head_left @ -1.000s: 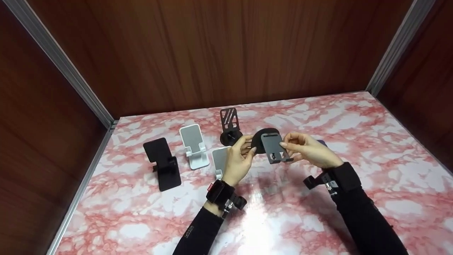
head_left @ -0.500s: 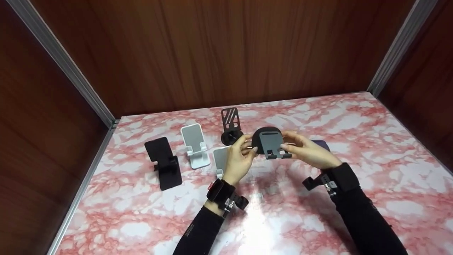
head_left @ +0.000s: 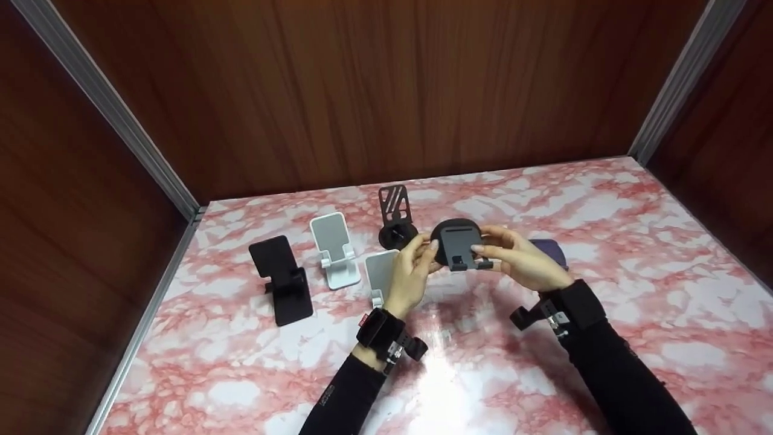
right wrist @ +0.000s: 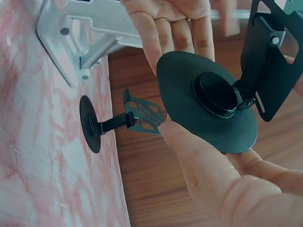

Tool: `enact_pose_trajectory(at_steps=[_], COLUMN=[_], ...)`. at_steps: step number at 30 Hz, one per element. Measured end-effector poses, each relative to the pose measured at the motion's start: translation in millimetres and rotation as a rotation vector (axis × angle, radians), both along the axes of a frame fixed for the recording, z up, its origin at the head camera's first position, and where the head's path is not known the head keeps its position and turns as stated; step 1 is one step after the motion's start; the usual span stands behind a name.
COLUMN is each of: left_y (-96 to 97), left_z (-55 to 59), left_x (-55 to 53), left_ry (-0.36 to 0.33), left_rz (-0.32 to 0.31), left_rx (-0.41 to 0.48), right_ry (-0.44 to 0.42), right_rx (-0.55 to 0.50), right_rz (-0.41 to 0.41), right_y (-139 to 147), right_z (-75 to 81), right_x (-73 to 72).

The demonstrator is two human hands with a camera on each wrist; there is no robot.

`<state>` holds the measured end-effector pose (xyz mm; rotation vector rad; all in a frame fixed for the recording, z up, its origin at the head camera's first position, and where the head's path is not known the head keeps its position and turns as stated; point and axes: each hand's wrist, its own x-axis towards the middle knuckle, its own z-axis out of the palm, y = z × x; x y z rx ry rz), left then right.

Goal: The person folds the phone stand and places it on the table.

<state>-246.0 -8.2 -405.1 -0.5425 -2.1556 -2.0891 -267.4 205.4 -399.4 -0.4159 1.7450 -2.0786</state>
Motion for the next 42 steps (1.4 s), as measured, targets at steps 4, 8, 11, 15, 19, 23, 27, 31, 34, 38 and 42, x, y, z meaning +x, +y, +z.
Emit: enact_pose_trajectory(at_steps=[4, 8, 11, 15, 19, 23, 27, 31, 34, 38, 42], left_y=[0.3, 2.2, 3.4, 3.3, 3.1, 4.0, 4.2, 4.0, 3.9, 3.0, 1.4], left_z=[0.1, -9.6, -17.5, -13.9, -8.0, -16.7, -19.7, -20.0, -21.0, -22.0, -21.9], left_x=[-0.8, -9.5, -16.3, -14.5, -11.1, -17.8, -20.3, -20.8, -20.8, -19.8, -19.1], left_ry=[-0.051, -0.103, -0.132, -0.143, -0.160, -0.194, -0.210, -0.207, -0.204, -0.204, -0.201], left_rz=[-0.018, -0.042, -0.060, -0.071, -0.081, -0.092, -0.090, -0.085, -0.085, -0.085, -0.088], left_rx=[0.019, 0.082, 0.124, 0.133, 0.121, 0.127, 0.139, 0.137, 0.135, 0.136, 0.133], right_ry=[0.013, 0.033, 0.049, 0.063, 0.058, 0.058, 0.070, 0.070, 0.068, 0.057, 0.051], right_rx=[-0.013, -0.019, -0.019, -0.015, -0.010, -0.004, 0.012, 0.033, 0.046, 0.065, 0.090], right_rz=[0.002, 0.008, 0.013, 0.022, 0.015, 0.003, 0.003, 0.001, 0.000, -0.001, -0.009], right_y=[-3.0, -4.5, -4.8, -4.5, -3.4, -3.4, -3.9, -3.4, -3.4, -4.1, -4.7], right_z=[1.1, 2.7, 3.7, 3.4, 1.5, -0.4, -1.1, -1.7, -2.4, -3.2, -3.4], right_x=[0.6, 1.7, 2.3, 2.9, 3.9, 4.0, 3.1, 2.1, 2.0, 2.8, 3.5])
